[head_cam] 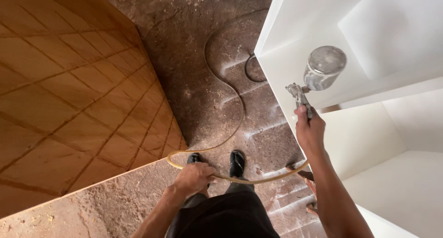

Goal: The person paints a white wooden shelf unit using a spray gun.

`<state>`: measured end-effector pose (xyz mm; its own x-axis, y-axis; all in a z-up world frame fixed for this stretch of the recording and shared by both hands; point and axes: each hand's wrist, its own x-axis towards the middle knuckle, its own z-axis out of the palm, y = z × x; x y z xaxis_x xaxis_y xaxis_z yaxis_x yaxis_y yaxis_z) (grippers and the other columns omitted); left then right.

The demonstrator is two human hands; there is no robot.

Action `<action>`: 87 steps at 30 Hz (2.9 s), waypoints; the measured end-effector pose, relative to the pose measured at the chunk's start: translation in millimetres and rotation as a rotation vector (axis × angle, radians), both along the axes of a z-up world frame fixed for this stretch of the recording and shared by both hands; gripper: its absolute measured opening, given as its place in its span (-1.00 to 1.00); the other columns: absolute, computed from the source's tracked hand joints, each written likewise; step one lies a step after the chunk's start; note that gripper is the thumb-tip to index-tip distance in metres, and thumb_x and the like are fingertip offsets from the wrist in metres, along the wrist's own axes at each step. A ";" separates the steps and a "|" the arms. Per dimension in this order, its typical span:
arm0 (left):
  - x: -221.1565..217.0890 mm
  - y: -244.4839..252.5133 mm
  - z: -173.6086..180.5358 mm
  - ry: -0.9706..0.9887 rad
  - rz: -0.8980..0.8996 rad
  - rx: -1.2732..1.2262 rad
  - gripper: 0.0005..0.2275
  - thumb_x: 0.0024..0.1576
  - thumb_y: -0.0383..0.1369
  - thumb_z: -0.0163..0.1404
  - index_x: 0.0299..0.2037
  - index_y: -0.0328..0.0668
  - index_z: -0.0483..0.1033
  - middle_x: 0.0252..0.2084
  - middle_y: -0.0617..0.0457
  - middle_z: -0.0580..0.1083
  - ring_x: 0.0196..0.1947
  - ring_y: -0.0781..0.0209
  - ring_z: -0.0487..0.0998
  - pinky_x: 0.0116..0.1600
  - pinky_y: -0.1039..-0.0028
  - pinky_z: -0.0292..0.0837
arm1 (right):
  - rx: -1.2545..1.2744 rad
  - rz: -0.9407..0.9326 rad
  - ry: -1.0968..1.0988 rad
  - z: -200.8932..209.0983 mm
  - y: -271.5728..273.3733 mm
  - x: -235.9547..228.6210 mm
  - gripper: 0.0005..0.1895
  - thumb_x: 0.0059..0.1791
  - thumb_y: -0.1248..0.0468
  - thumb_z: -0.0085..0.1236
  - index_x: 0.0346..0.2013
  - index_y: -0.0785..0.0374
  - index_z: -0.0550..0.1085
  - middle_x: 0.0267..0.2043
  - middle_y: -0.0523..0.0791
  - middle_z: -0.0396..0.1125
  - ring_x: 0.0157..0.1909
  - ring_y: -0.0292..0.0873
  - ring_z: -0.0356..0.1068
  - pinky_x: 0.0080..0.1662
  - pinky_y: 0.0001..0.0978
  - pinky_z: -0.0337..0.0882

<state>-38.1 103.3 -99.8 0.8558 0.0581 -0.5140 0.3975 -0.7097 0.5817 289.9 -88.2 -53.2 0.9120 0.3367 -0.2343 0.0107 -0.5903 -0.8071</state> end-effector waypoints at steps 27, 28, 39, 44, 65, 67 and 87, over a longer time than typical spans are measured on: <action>57.0 -21.1 59.7 -0.126 -0.009 0.030 -0.84 0.14 -0.26 0.09 -0.33 -0.19 0.56 -0.41 -0.02 0.50 -0.30 -0.02 0.56 -0.11 0.17 0.48 | -0.152 0.063 -0.060 -80.9 8.0 44.4 -0.36 0.17 -0.18 -0.20 -0.12 0.41 0.46 -0.28 0.08 0.48 -0.20 0.11 0.51 -0.11 -0.02 0.44; 58.0 -20.9 60.5 -0.133 -0.012 0.039 -0.84 0.14 -0.26 0.09 -0.33 -0.19 0.55 -0.41 -0.02 0.50 -0.30 -0.02 0.56 -0.11 0.16 0.48 | -0.150 0.067 -0.056 -81.4 8.8 46.4 -0.36 0.17 -0.18 -0.20 -0.13 0.41 0.46 -0.29 0.08 0.48 -0.20 0.10 0.51 -0.10 -0.03 0.43; 67.3 -22.9 70.6 -0.045 -0.038 0.068 -0.80 0.19 -0.22 0.04 -0.35 -0.17 0.53 -0.40 -0.01 0.48 -0.30 0.02 0.54 -0.12 0.18 0.47 | -0.160 0.044 -0.083 -76.1 3.3 48.6 -0.39 0.18 -0.16 -0.17 -0.16 0.42 0.43 -0.34 0.10 0.46 -0.23 0.11 0.49 -0.13 -0.02 0.41; 76.7 -24.6 72.7 0.116 -0.104 0.065 -0.77 0.24 -0.19 -0.02 -0.32 -0.17 0.51 -0.39 0.00 0.47 -0.31 0.04 0.53 -0.10 0.22 0.47 | -0.182 0.046 -0.051 -72.3 4.4 47.2 -0.38 0.17 -0.15 -0.16 -0.10 0.44 0.41 -0.32 0.13 0.44 -0.23 0.14 0.50 -0.14 0.00 0.42; 70.2 -36.9 67.6 -0.063 -0.069 0.055 -0.82 0.18 -0.24 0.05 -0.25 -0.17 0.59 -0.43 0.00 0.49 -0.34 0.06 0.54 -0.16 0.21 0.49 | -0.300 0.083 -0.050 -60.7 -10.7 37.4 -0.39 0.16 -0.14 -0.13 -0.05 0.47 0.40 -0.34 0.21 0.45 -0.21 0.27 0.49 -0.12 0.07 0.41; 70.3 -36.5 67.3 -0.103 -0.049 0.049 -0.82 0.15 -0.24 0.07 -0.26 -0.17 0.60 -0.43 0.00 0.49 -0.34 0.05 0.54 -0.16 0.21 0.49 | -0.306 0.086 -0.065 -60.6 -10.3 38.6 -0.38 0.17 -0.14 -0.12 -0.06 0.47 0.40 -0.34 0.21 0.45 -0.21 0.28 0.48 -0.12 0.08 0.41; 66.0 -34.7 69.9 -0.177 -0.027 0.015 -0.84 0.12 -0.28 0.09 -0.35 -0.20 0.57 -0.41 -0.02 0.51 -0.29 0.00 0.56 -0.12 0.19 0.48 | -0.360 0.089 -0.053 -40.8 -7.9 21.2 -0.41 0.15 -0.12 -0.12 -0.05 0.45 0.39 -0.34 0.19 0.45 -0.22 0.30 0.47 -0.13 0.11 0.40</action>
